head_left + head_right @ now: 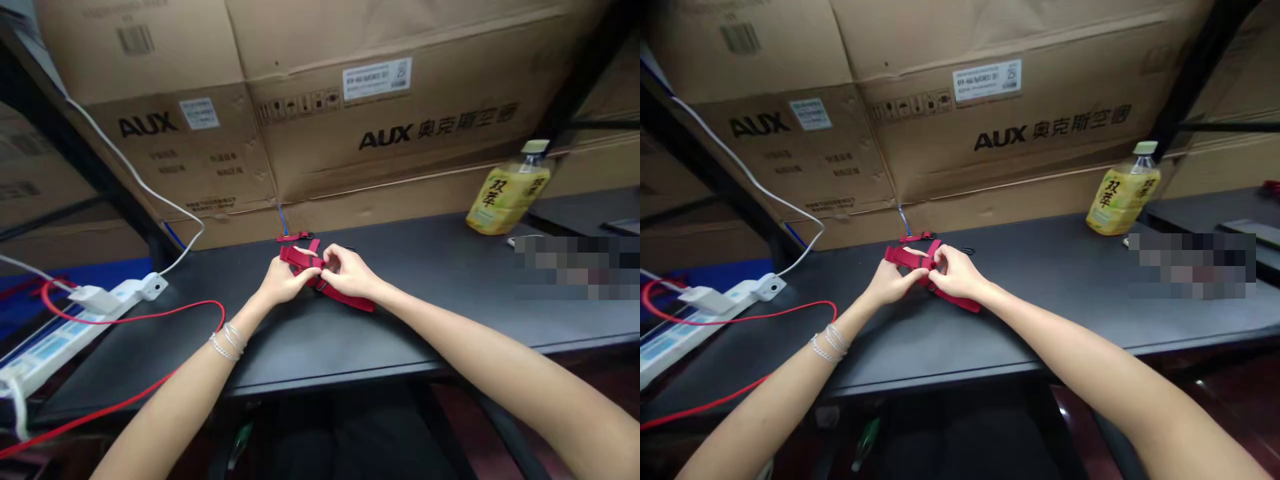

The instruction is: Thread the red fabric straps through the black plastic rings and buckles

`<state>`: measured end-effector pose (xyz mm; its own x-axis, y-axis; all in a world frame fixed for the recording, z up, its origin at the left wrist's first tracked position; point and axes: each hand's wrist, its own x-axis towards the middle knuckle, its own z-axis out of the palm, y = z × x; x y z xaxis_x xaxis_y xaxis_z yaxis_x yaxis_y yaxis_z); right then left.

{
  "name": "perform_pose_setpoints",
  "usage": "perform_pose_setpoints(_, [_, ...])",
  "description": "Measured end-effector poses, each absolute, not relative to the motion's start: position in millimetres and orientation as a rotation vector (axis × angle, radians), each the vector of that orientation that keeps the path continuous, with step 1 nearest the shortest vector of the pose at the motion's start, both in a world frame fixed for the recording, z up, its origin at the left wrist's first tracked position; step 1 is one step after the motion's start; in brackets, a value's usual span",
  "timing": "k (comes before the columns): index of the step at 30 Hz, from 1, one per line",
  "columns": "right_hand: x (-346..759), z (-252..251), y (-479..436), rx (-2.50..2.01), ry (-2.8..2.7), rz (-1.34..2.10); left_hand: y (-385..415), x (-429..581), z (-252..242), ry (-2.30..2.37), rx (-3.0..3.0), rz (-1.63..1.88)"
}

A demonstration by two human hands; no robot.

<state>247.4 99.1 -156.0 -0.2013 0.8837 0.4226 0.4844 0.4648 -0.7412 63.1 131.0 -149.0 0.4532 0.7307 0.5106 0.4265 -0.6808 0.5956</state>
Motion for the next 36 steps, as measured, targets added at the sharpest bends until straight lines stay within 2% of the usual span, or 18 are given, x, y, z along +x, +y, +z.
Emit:
perform_pose_setpoints(14, [247.2,-160.9,103.6,-1.124,-1.816,0.645,128.7,64.6,-148.0,0.948,2.342,1.046])
perform_pose_setpoints(36, [248.7,-162.6,103.7,-1.116,-1.834,0.571,133.1,62.5,-149.4,0.984,2.298,1.095])
